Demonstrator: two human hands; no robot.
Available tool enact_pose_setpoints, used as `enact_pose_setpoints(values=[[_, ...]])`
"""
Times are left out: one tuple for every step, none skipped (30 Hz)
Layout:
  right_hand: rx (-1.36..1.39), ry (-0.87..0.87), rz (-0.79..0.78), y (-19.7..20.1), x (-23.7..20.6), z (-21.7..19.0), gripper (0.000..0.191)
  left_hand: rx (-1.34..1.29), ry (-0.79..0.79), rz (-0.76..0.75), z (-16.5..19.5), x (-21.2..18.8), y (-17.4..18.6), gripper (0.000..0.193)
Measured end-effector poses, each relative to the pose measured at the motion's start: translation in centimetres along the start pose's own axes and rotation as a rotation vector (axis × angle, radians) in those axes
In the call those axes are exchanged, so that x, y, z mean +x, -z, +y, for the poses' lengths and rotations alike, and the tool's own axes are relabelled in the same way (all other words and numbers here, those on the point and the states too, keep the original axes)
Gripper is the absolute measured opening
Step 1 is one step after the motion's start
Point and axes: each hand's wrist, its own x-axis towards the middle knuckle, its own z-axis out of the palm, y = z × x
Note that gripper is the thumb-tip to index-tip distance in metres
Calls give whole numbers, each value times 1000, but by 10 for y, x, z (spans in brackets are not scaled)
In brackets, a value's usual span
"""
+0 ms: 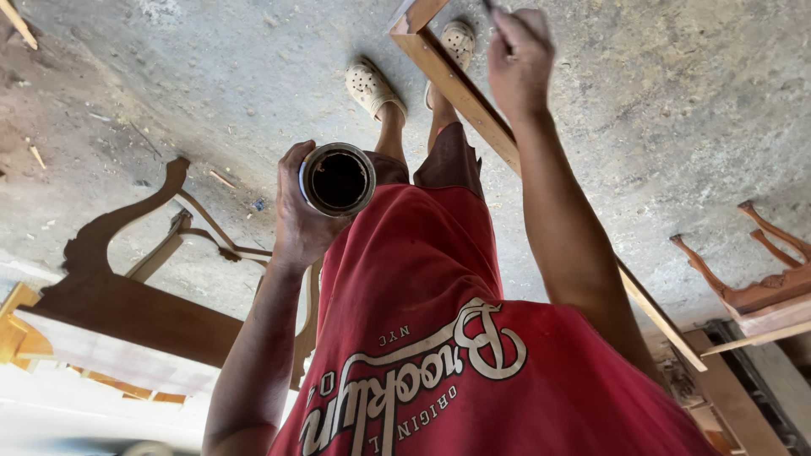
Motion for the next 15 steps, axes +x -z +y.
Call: enact_pose_setpoints(values=[[-49,118,-43,2,1,-1,19,-13,22,-8,2,1,0,107],[-95,240,-88,4,2,-2,21,-23,43,-10,4,3,0,106],[-136,365,-137,5,4,-2,23,-27,66,-8,7,4,-1,106],[-86,302,-73,7,5,-2,22,-25,62,-4,10,6,-1,105],[-36,238,-16,8,6,-2,21,-25,62,0,13,7,-2,104],[17,173,40,9,6,-2,20,-23,64,6,16,8,-2,103],[41,131,22,10,5,-2,20,-19,59,11,18,9,-3,104],[64,88,4,11,5,-2,20,-17,54,15,21,10,-4,104],[82,40,-9,12,2,-3,20,-17,45,13,23,12,-4,104],[18,132,-85,13,1,-3,20,-19,54,8,25,13,-5,103],[-46,228,-160,15,1,-3,21,-20,59,8,27,15,-6,103],[-107,328,-237,16,0,-4,22,-17,66,13,29,16,-7,102],[-62,307,-162,18,4,-3,21,-11,47,20,31,18,-8,102],[-19,284,-90,20,6,-3,22,-8,29,25,33,19,-9,102],[25,262,-16,22,10,-4,22,-3,11,30,34,20,-9,102]])
